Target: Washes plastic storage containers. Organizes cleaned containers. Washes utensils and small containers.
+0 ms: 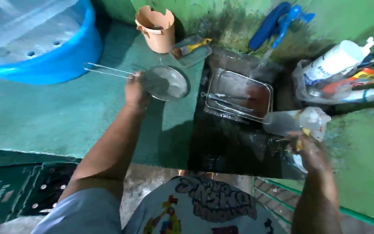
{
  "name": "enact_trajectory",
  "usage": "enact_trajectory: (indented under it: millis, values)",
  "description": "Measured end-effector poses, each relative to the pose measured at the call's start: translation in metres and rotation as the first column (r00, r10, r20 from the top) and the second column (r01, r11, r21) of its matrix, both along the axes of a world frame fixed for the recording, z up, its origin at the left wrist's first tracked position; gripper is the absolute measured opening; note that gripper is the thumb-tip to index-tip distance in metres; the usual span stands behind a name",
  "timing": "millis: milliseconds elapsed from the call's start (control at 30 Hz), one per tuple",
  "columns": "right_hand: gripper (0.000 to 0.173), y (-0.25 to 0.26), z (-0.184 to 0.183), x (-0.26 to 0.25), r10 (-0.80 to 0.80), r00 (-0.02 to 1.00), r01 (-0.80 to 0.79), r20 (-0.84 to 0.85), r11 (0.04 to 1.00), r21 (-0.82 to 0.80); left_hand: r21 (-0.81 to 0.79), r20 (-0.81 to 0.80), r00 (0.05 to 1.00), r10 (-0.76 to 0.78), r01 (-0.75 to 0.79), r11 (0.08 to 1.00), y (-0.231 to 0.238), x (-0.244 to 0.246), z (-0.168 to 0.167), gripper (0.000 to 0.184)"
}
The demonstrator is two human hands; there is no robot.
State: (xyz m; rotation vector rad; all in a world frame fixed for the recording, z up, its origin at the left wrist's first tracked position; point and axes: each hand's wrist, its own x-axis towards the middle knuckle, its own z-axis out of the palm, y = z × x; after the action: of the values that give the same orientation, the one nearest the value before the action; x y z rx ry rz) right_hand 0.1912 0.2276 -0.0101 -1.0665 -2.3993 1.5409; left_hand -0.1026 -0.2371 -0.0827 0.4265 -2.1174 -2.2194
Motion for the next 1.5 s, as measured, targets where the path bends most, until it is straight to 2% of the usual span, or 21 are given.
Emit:
enact_trajectory:
  millis: [100,133,200,233,267,367,467,533,600,667,767,867,933,1000,1067,1133,1200,1267,1333,1400,1500]
  values:
    - [0.044,0.032,-0.001,0.032,-0.083,0.961,-0.002,0.265,0.952,0.306,-0.307,0.3,0.943,-0.144,0.238,0.921,-0.009,0.009,0.016,0.055]
    - [0.048,0.038,-0.001,0.035,-0.122,0.922,-0.023,0.367,0.93,0.366,-0.428,0.403,0.89,-0.214,0.39,0.815,-0.013,0.011,0.022,0.061]
    - [0.056,0.047,-0.004,0.033,-0.119,0.83,-0.142,0.545,0.9,0.412,-0.651,0.531,0.791,-0.305,0.611,0.451,-0.017,0.01,0.036,0.064]
    - [0.057,0.05,-0.009,0.032,-0.084,0.802,-0.21,0.592,0.887,0.411,-0.719,0.541,0.779,-0.317,0.624,0.308,-0.01,0.012,0.045,0.06]
    - [0.058,0.053,-0.016,0.03,-0.037,0.777,-0.282,0.628,0.872,0.401,-0.756,0.526,0.779,-0.341,0.612,0.233,0.006,0.015,0.057,0.056]
    - [0.055,0.058,-0.033,0.025,0.072,0.717,-0.428,0.693,0.83,0.357,-0.816,0.374,0.753,-0.541,0.545,0.194,0.086,0.029,0.087,0.044]
    - [0.054,0.059,-0.044,0.021,0.049,0.699,-0.44,0.714,0.816,0.375,-0.876,0.213,0.623,-0.753,0.463,0.136,0.177,0.026,0.113,0.039]
    - [0.05,0.06,-0.048,0.024,0.057,0.739,-0.434,0.671,0.802,0.41,-0.927,0.108,0.513,-0.851,0.362,0.101,0.237,0.016,0.139,0.042]
    - [0.049,0.064,-0.053,0.027,0.092,0.747,-0.464,0.659,0.781,0.417,-0.966,-0.03,0.397,-0.917,0.225,0.129,0.297,-0.003,0.158,0.046]
    - [0.049,0.069,-0.056,0.027,0.12,0.741,-0.497,0.661,0.76,0.419,-0.988,-0.078,0.339,-0.938,0.096,0.117,0.35,-0.025,0.173,0.06]
    - [0.051,0.072,-0.054,0.027,0.149,0.747,-0.513,0.648,0.749,0.42,-0.999,0.008,0.387,-0.922,0.037,0.007,0.4,-0.045,0.195,0.066]
    - [0.058,0.086,-0.042,0.038,0.272,0.797,-0.486,0.539,0.819,0.305,-0.994,0.098,0.46,-0.883,0.096,-0.061,0.408,-0.043,0.203,0.047]
    - [0.059,0.094,-0.037,0.051,0.317,0.864,-0.437,0.39,0.859,0.269,-0.985,0.105,0.462,-0.881,0.17,-0.028,0.401,-0.049,0.199,0.036]
    - [0.049,0.097,-0.039,0.061,0.342,0.888,-0.437,0.306,0.833,0.338,-0.98,0.064,0.474,-0.878,0.196,0.034,0.387,-0.056,0.188,0.031]
    - [0.045,0.091,-0.045,0.06,0.363,0.832,-0.522,0.42,0.767,0.372,-0.998,0.045,0.535,-0.843,0.069,-0.009,0.37,-0.032,0.181,0.035]
    - [0.043,0.082,-0.048,0.054,0.362,0.747,-0.609,0.557,0.708,0.357,-0.993,0.102,0.46,-0.882,0.003,-0.114,0.347,-0.003,0.152,0.046]
    - [0.045,0.079,-0.048,0.048,0.323,0.713,-0.616,0.623,0.713,0.335,-0.951,0.309,0.463,-0.831,0.133,-0.279,0.323,0.007,0.09,0.049]
    - [0.047,0.079,-0.049,0.046,0.294,0.715,-0.596,0.634,0.73,0.334,-0.83,0.556,0.5,-0.664,0.375,-0.412,0.3,0.004,0.035,0.045]
    - [0.047,0.082,-0.051,0.046,0.297,0.73,-0.594,0.616,0.721,0.356,-0.706,0.699,0.456,-0.55,0.562,-0.432,0.283,-0.006,0.003,0.051]
    - [0.045,0.086,-0.054,0.05,0.294,0.781,-0.548,0.551,0.745,0.381,-0.667,0.728,0.42,-0.541,0.614,-0.421,0.274,-0.007,-0.01,0.05]
    - [0.04,0.085,-0.043,0.065,0.133,0.948,-0.235,0.289,0.906,0.351,-0.677,0.712,0.422,-0.561,0.624,-0.391,0.267,-0.001,-0.004,0.043]
